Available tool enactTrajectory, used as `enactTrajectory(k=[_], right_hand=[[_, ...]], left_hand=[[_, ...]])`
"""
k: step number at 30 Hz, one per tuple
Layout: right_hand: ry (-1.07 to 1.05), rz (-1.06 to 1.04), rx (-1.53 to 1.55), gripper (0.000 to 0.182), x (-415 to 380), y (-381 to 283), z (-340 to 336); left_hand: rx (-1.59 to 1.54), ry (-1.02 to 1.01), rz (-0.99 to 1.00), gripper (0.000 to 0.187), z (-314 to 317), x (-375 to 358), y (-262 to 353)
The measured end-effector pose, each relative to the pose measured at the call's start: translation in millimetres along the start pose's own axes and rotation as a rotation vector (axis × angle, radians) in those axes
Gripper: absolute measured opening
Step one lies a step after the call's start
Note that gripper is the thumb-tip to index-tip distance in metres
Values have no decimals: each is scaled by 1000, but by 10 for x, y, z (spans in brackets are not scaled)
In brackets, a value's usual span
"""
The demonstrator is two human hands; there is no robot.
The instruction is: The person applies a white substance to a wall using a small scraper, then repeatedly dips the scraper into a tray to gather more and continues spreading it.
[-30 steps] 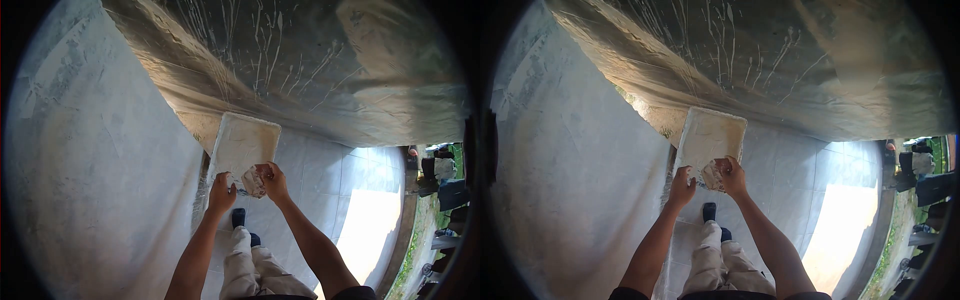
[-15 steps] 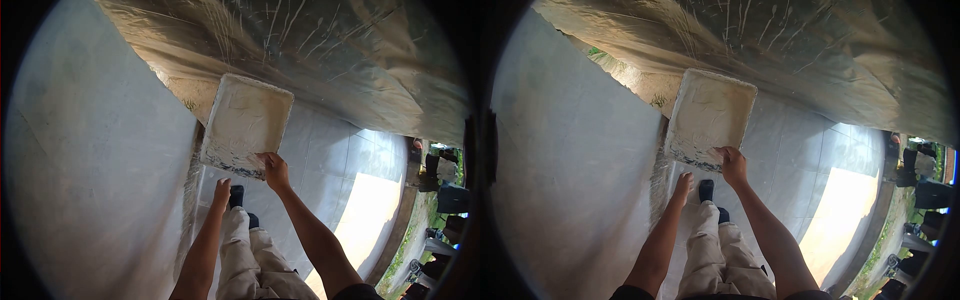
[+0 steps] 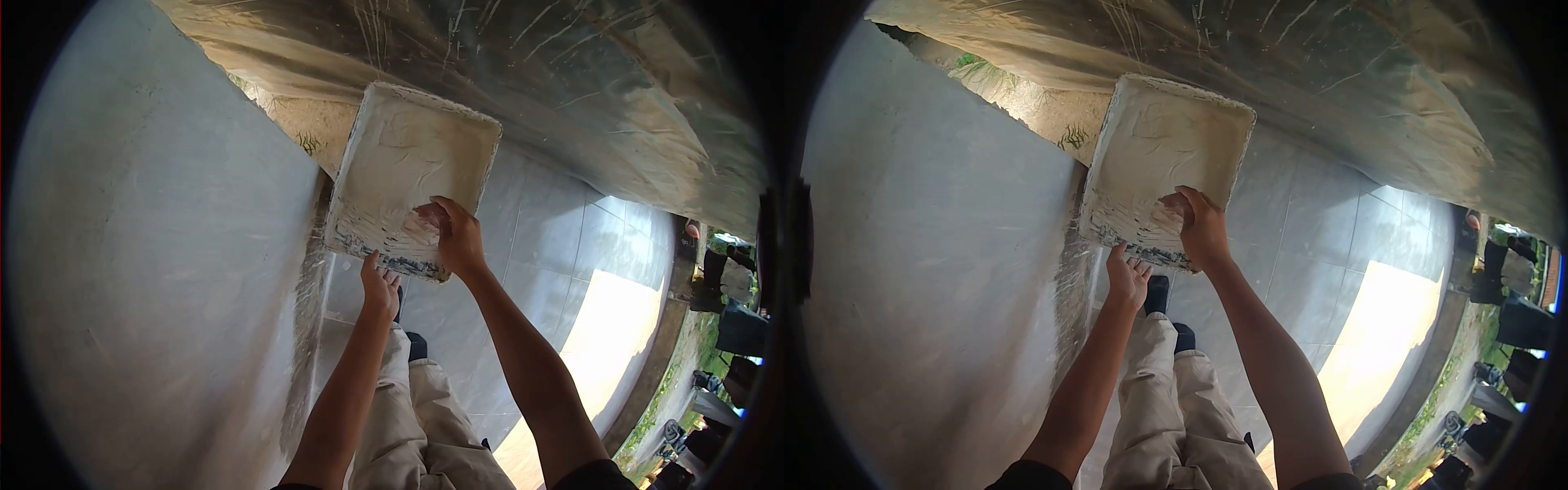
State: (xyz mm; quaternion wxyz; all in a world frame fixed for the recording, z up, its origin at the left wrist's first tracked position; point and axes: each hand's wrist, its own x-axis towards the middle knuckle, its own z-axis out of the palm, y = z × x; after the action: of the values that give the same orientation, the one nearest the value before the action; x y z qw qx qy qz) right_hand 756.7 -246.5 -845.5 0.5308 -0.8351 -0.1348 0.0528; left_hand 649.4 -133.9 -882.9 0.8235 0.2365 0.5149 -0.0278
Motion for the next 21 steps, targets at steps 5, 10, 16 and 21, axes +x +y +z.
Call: enactTrajectory(k=[5, 10, 16, 21], right_hand=[[-36, -90, -151, 35, 218, 105, 61], [-52, -150, -206, 41, 350, 203, 223], [-82, -180, -274, 38, 380, 397, 269], [-99, -207, -280, 42, 429, 425, 302]], left_hand=[[-26, -60, 6, 90, -90, 7, -30], [-44, -60, -12, 90, -178, 22, -23], [-97, -58, -27, 86, -178, -24, 26], [-87, -79, -1, 82, -211, -30, 20]])
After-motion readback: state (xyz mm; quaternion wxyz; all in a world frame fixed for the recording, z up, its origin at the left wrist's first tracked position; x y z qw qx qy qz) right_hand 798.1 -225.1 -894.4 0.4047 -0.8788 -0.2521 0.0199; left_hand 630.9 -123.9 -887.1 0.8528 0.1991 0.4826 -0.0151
